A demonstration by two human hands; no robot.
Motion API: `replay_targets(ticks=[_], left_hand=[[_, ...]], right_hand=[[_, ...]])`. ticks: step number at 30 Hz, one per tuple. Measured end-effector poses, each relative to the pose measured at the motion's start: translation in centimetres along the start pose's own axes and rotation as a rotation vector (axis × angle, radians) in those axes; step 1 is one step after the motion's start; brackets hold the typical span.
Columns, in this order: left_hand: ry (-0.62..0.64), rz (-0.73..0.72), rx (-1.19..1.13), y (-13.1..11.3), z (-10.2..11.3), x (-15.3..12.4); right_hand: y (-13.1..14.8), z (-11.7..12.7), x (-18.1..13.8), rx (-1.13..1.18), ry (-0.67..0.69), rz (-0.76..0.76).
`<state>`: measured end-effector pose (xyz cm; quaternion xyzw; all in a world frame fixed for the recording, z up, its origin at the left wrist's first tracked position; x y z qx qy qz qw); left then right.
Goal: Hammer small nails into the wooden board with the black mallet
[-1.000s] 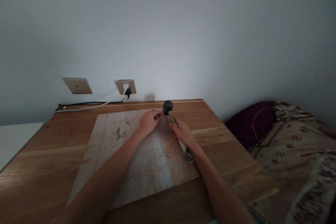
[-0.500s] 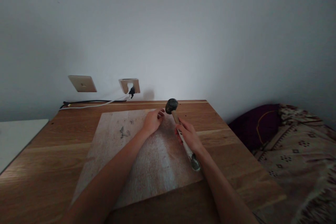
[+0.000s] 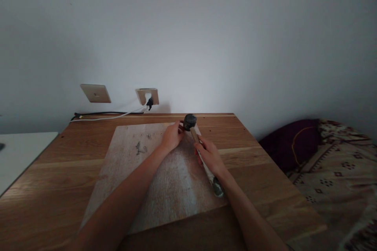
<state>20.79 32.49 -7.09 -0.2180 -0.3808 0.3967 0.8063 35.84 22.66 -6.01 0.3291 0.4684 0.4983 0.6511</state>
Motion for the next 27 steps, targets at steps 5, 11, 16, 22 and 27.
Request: replay_targets(ticks=[5,11,16,22,27], left_hand=[[0.008,-0.008,-0.001,0.15,-0.19,0.01],[0.000,-0.012,0.010,0.14,-0.15,0.06],[0.008,0.006,0.003,0.04,-0.12,0.00],[0.004,-0.002,0.004,0.29,-0.30,-0.04],[0.024,0.013,0.026,0.23,-0.30,-0.05]], right_hand=[[-0.19,-0.16,0.19,-0.006,-0.011,-0.011],[-0.11,0.02,0.16,-0.022,-0.046,0.005],[0.26,0.18,-0.20,-0.055,-0.058,0.020],[0.62,0.07,-0.56,-0.100,-0.062,0.029],[0.39,-0.05,-0.51,-0.115,-0.068,0.041]])
Point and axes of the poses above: each hand's wrist, its own x-axis towards the middle knuckle, its own z-axis out of the back of the hand, y = z × x, the point moved 5 cm from there along x, towards the middle knuckle, and after that the axes turned 15 degrees about -z, right-handed, at the moved point
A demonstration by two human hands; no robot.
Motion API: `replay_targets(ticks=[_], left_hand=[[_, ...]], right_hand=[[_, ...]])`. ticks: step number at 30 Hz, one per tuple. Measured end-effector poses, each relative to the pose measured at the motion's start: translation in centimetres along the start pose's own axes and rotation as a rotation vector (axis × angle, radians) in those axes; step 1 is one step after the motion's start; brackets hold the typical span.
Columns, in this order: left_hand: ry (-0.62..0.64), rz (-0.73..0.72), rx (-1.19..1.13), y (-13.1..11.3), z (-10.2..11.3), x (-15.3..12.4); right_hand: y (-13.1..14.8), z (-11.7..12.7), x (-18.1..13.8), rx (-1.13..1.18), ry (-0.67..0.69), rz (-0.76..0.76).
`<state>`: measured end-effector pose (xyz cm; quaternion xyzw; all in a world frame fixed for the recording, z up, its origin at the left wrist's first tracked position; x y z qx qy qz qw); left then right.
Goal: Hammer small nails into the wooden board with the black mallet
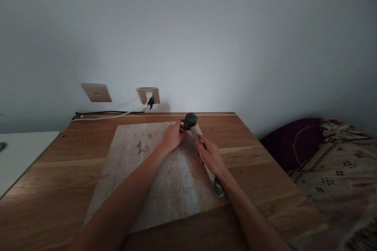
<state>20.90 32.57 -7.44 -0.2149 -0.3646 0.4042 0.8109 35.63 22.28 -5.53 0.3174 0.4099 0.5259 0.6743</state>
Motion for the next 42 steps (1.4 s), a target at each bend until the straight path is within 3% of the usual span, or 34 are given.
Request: replay_targets(ticks=[14,18,23,26,28,32,36,42], left_hand=[[0.012,0.005,0.016,-0.4,0.2,0.0],[-0.043,-0.054,0.020,-0.5,0.0,0.1],[-0.148,-0.142,0.058,-1.4,2.5,0.6],[0.006,-0.238,0.154,-1.5,6.1,0.5],[0.190,-0.258,0.263,-0.7,8.7,-0.2],[0.415,-0.105,0.431,3.0,12.8,-2.8],[0.466,-0.084,0.344,5.1,13.1,-4.1],[0.387,-0.076,0.278,5.7,12.8,-4.1]], right_hand=[[0.0,0.2,0.1,-0.047,-0.034,0.004],[-0.5,0.1,0.3,-0.019,-0.059,-0.002],[-0.7,0.0,0.5,0.036,-0.105,-0.014],[-0.8,0.1,0.7,0.046,-0.113,-0.028],[-0.9,0.0,0.8,0.040,-0.099,-0.031],[-0.9,-0.3,0.9,0.010,-0.074,-0.041],[-0.9,-0.5,0.9,-0.017,-0.071,-0.055],[-1.3,-0.6,1.1,-0.028,-0.067,-0.071]])
Point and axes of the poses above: each hand's wrist, its own x-axis towards the middle knuckle, its own z-axis out of the back of the hand, y = z × x, the point moved 5 cm from there along x, towards the middle knuckle, and after that the axes turned 15 degrees about -z, right-handed, at the moved point
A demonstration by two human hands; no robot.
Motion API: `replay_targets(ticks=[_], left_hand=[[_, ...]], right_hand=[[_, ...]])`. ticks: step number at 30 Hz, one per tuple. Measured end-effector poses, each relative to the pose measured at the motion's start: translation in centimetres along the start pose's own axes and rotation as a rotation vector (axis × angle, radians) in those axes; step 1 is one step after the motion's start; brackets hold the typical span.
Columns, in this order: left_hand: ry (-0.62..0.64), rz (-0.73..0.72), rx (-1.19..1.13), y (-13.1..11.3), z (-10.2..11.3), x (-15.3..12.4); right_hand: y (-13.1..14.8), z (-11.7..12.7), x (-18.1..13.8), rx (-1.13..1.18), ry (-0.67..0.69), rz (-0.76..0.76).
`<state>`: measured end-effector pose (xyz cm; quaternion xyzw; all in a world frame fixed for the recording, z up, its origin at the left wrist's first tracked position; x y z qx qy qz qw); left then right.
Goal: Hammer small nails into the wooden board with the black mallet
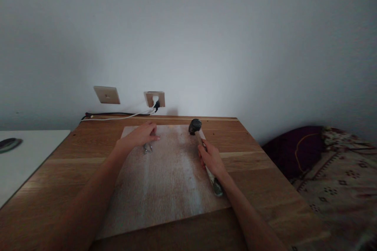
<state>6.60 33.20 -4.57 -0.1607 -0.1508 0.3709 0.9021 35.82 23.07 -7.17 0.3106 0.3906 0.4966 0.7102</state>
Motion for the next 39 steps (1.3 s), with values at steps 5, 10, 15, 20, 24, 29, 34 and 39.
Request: replay_targets(ticks=[5,10,15,20,24,29,34,39], left_hand=[[-0.043,-0.021,-0.051,0.2,-0.1,-0.1],[-0.054,-0.059,-0.122,-0.4,-0.4,0.4],[-0.062,-0.072,-0.109,-1.3,-0.5,0.8],[0.012,-0.076,0.023,-2.6,-0.3,0.7],[0.049,-0.070,0.140,-3.7,-0.2,0.9],[0.025,-0.097,0.232,-4.8,-0.2,1.8],[-0.013,-0.134,0.164,-6.3,-1.0,4.5],[-0.218,-0.161,-0.074,-7.7,-2.8,7.2]], right_hand=[[-0.4,-0.1,0.2,0.014,0.007,0.001],[-0.7,-0.3,0.3,0.031,0.018,-0.010],[-0.7,-0.2,0.3,0.033,0.020,-0.022],[-0.4,-0.2,0.1,0.027,0.022,-0.008],[-0.4,-0.2,0.2,0.024,0.015,0.003],[-0.1,0.0,0.2,0.034,0.012,-0.001],[0.0,0.0,0.2,0.051,0.021,-0.009],[0.1,-0.1,0.3,0.061,0.028,-0.003]])
Point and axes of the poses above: each hand's wrist, its own x-axis towards the middle knuckle, its own z-axis out of the back of the hand, y = z × x, the point moved 5 cm from there along x, towards the middle knuckle, and after that the axes turned 15 degrees about -z, right-handed, at the moved point
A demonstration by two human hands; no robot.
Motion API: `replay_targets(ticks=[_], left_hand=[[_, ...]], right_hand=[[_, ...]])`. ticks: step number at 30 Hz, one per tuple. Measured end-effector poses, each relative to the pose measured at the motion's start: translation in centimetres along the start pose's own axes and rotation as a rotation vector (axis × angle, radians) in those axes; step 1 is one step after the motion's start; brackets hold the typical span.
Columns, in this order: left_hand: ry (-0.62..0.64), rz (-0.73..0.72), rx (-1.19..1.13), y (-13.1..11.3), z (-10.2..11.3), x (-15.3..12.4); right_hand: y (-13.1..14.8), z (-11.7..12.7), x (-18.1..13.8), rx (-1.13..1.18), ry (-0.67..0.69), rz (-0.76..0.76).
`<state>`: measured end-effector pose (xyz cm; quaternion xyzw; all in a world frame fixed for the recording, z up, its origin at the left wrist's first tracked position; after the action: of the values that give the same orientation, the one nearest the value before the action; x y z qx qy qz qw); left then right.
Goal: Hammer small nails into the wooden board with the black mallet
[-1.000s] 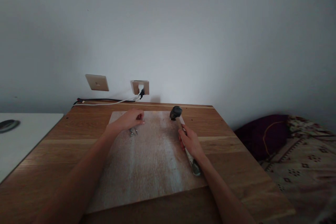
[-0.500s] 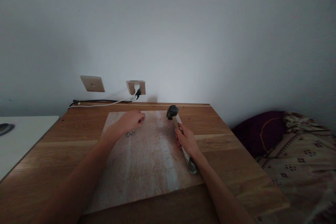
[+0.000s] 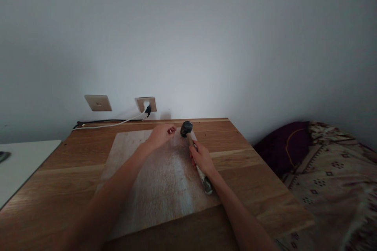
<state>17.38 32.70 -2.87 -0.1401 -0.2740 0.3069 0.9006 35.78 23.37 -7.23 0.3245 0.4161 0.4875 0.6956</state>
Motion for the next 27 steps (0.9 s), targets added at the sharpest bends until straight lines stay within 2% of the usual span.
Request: replay_targets(ticks=[4,7,11,20,27], left_hand=[[-0.068,0.095,-0.010,0.8,-2.0,-0.8],[-0.122,0.140,-0.040,1.5,-2.4,-1.7],[-0.122,0.112,-0.088,1.4,-2.5,-1.9],[-0.117,0.082,-0.012,1.1,-2.7,-2.0],[-0.136,0.097,-0.072,1.3,-2.9,-2.0]], right_hand=[[0.1,0.2,0.0,0.002,-0.003,0.003],[-0.1,0.2,0.1,0.010,-0.003,-0.005],[-0.6,0.0,0.3,0.030,0.001,-0.015],[0.0,0.1,-0.1,0.139,0.029,0.006],[1.5,-1.2,-1.7,0.309,0.225,0.000]])
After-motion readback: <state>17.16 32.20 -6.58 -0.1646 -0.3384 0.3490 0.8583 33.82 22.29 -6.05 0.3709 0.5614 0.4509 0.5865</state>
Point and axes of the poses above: each hand's wrist, its own x-axis towards the middle knuckle, its own z-axis out of the back of the hand, y = z × x, the point moved 5 cm from there along x, towards the middle knuckle, and after that the axes turned 15 degrees about -z, right-handed, at the moved point
